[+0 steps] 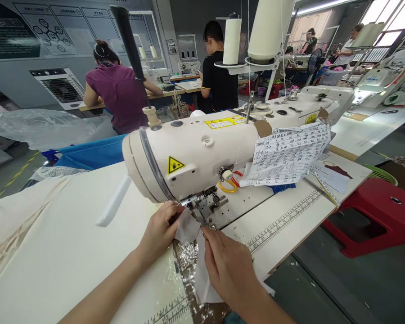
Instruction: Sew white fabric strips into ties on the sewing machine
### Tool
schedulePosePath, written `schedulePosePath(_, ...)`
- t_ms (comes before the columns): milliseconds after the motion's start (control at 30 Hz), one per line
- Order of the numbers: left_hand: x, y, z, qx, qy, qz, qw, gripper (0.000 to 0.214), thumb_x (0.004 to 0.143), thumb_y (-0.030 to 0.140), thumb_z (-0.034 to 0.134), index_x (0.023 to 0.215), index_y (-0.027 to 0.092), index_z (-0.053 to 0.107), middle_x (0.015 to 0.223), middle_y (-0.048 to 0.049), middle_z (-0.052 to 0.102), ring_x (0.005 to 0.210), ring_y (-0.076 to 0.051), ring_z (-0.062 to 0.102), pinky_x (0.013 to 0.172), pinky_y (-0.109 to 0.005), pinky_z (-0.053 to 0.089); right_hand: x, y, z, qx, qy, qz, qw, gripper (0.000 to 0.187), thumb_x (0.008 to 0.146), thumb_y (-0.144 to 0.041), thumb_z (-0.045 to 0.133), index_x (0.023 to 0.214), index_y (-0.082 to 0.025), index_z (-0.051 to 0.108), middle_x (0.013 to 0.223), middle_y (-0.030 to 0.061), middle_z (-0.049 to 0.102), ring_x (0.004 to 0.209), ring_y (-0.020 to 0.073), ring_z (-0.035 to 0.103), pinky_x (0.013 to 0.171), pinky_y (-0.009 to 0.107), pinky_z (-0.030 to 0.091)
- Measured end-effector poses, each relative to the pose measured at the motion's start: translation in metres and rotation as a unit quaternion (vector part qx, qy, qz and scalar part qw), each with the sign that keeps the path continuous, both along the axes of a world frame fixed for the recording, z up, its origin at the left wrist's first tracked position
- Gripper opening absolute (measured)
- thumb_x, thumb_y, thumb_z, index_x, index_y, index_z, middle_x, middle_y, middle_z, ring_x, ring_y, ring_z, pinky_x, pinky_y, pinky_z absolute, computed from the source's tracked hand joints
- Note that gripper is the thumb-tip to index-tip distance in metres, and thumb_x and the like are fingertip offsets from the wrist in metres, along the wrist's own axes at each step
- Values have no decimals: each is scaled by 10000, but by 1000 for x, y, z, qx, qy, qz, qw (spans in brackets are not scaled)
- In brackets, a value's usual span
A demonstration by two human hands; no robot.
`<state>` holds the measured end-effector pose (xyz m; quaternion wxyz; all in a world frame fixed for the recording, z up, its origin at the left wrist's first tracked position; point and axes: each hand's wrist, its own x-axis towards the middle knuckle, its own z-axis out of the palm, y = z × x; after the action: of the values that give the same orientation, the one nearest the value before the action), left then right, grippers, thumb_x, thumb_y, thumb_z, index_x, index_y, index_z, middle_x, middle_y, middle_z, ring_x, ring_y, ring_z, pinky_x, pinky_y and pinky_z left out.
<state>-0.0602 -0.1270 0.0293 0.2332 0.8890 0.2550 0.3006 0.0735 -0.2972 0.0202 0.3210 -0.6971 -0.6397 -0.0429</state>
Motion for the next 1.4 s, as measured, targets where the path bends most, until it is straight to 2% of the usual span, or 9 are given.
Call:
schedulePosePath(167,0,0,-1,2,1,-1,1000,276,956,403,492,857,200,650,822,-41,675,748,-182,635,658,-286,507,0,0,-1,-1,-3,-5,1000,304,996,-124,410,1243,-131,588,911,63,715,693,218,693,518,326,435)
schedulePosePath(500,2,-1,-1,20,18,-8,1000,228,940,385,502,895,202,630,830,-51,649,771,-195,618,666,-304,508,-2,4,1,-6,-37,-12,999,326,931,-74,527,1246,-104,605,910,76,729,649,216,698,466,320,445)
schedulePosePath(667,2,0,-4,38,24,-1,999,196,929,336,492,894,196,625,831,-55,652,777,-199,623,673,-311,505,-1,3,1,-4,-41,-11,999,343,926,-55,527,1256,-99,604,890,71,723,638,221,695,458,326,459)
schedulePosePath(867,3,-1,0,-15,17,13,1000,307,948,417,462,788,207,618,801,-42,671,732,-189,620,632,-298,489,-2,2,1,-1,-31,-10,999,315,947,-82,489,1238,-102,607,918,79,732,690,217,706,498,313,465)
schedulePosePath(1000,2,-1,2,-25,9,4,1000,314,953,438,483,798,206,627,836,-46,689,761,-190,636,659,-298,503,-1,3,3,-15,-38,-20,999,315,925,-86,539,1231,-112,609,900,71,735,672,204,702,494,298,443)
schedulePosePath(1100,0,0,-1,26,6,-5,1000,263,966,391,495,827,208,623,848,-47,688,783,-188,646,661,-289,508,-1,4,4,-20,-41,-23,999,323,904,-80,581,1223,-116,617,890,62,735,660,199,699,491,296,438)
schedulePosePath(1300,2,-1,-6,233,-1,-52,971,115,968,170,487,956,199,597,916,-62,686,827,-197,624,710,-305,508,-3,5,1,-7,-54,-31,998,357,877,-22,586,1222,-107,618,867,58,726,636,198,689,462,296,432)
schedulePosePath(1400,2,-6,-2,247,9,-84,965,146,963,105,467,1002,187,581,952,-70,669,843,-189,606,734,-303,518,-4,2,0,-3,-73,-37,997,380,876,-1,547,1244,-78,595,889,87,735,666,224,708,497,309,476)
